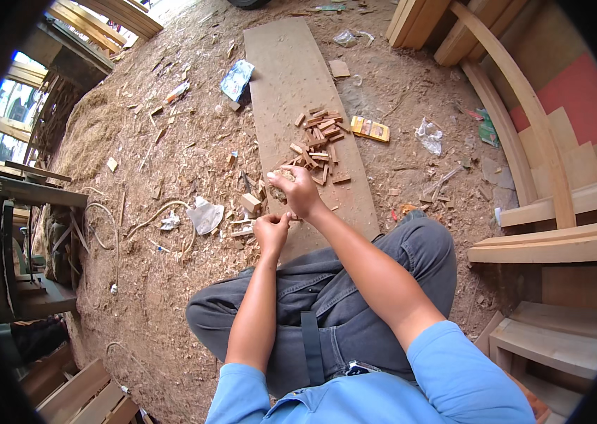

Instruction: The person sits on the floor in a woodworking shop and uses a knife to shape small wooden blocks. They repeatedly pick up blocks, carve them, and place them on a board.

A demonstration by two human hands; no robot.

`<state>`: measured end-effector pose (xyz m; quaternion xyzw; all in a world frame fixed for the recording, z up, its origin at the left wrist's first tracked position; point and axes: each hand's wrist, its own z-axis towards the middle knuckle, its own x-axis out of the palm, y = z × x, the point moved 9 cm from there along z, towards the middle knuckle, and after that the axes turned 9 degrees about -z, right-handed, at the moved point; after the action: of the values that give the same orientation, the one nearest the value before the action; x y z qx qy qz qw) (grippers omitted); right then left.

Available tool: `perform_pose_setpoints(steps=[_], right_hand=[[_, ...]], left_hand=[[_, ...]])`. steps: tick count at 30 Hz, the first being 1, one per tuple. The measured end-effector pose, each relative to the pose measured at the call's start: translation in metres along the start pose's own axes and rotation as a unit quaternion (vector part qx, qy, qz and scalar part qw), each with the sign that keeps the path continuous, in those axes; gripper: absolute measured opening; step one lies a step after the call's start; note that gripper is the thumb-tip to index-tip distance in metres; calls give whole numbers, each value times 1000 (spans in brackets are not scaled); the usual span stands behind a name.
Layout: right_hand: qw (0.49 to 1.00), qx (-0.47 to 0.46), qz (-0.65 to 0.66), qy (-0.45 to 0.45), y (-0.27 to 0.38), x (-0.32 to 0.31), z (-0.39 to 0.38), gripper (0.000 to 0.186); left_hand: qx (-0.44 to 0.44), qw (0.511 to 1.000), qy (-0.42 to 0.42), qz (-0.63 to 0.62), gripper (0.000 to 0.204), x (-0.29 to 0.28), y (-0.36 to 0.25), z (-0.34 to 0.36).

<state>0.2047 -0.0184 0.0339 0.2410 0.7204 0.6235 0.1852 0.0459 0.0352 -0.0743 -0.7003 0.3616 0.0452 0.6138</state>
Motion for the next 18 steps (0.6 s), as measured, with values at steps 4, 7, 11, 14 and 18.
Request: perform_pose_setpoints(steps=[4, 7, 11, 14, 18], right_hand=[[1000, -4, 6, -18, 0, -5, 2, 50], [999, -17, 20, -25, -1, -6, 3, 53], [1000, -1, 18, -9, -8, -3, 6, 55], [999, -10, 37, -30, -8, -7, 6, 52], [1000, -15, 20, 6, -6, 0, 6, 49]], left_hand=[[-7, 1000, 5, -6, 28, 1, 2, 1], [7, 1000, 10, -13, 27, 2, -1, 0], [11, 1000, 4, -4, 26, 0, -3, -1], [8, 1000, 7, -15, 27, 0, -4, -1], [21, 1000, 7, -7, 27, 1, -4, -1]])
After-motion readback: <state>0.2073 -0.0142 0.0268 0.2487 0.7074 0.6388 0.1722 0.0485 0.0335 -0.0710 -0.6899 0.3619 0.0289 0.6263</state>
